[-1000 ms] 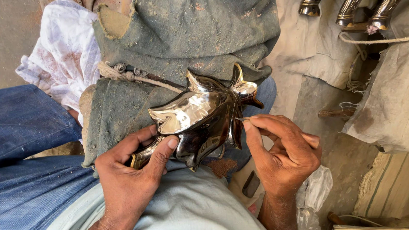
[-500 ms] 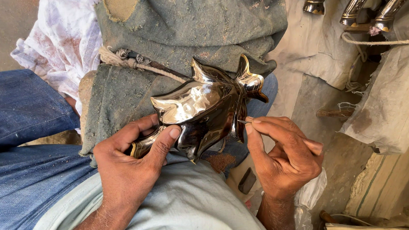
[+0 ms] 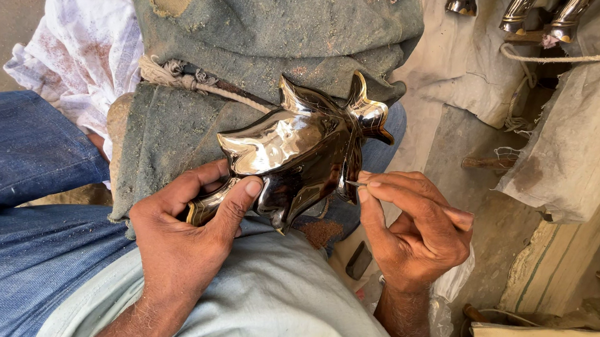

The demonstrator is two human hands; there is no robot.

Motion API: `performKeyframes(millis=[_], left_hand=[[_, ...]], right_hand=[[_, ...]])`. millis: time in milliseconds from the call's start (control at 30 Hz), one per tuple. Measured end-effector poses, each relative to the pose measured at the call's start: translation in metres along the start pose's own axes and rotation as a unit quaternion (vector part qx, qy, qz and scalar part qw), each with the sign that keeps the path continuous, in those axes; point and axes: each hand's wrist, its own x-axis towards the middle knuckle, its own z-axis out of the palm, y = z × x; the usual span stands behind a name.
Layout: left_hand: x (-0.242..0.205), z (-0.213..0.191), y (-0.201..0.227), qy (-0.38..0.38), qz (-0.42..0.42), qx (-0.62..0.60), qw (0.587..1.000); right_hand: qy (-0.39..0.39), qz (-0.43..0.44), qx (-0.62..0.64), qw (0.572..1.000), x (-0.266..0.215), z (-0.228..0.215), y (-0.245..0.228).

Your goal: The person sits cross-legged on the floor and uses a small metal tool to polish and refine the surface of a shiny, leaf-shaped metal object. They rotate the object frequently to access different edges and surfaces, maintaining steady hand contact with the tool and object.

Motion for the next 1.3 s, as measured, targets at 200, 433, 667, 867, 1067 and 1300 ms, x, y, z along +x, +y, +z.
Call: performKeyframes(millis=[200, 433, 667, 867, 1067, 1300], left_hand=[[0.000, 0.001, -0.001, 0.004, 0.009, -0.001, 1.000], [-0.001, 0.001, 0.000, 0.001, -0.006, -0.010, 1.000], [0.002, 0.001, 0.009, -0.008, -0.075, -0.029, 0.997], [0.005, 0.000, 0.012, -0.013, -0.102, -0.013, 0.995], [0.007, -0.003, 0.020, -0.016, -0.091, 0.029, 0.995], [0.047, -0.033, 0.061, -0.082, 0.105, 0.226, 0.965]], right_hand=[[-0.001, -0.028, 0.036, 0.999, 0.000, 0.002, 0.002], [0.001, -0.030, 0.045, 0.999, -0.006, 0.000, 0.007], [0.095, 0.039, 0.159, 0.982, -0.014, 0.007, 0.020], [0.101, 0.118, 0.230, 0.961, -0.009, 0.004, 0.034], [0.080, 0.113, 0.246, 0.959, -0.005, -0.003, 0.029], [0.019, 0.045, 0.165, 0.985, 0.009, -0.014, 0.015]])
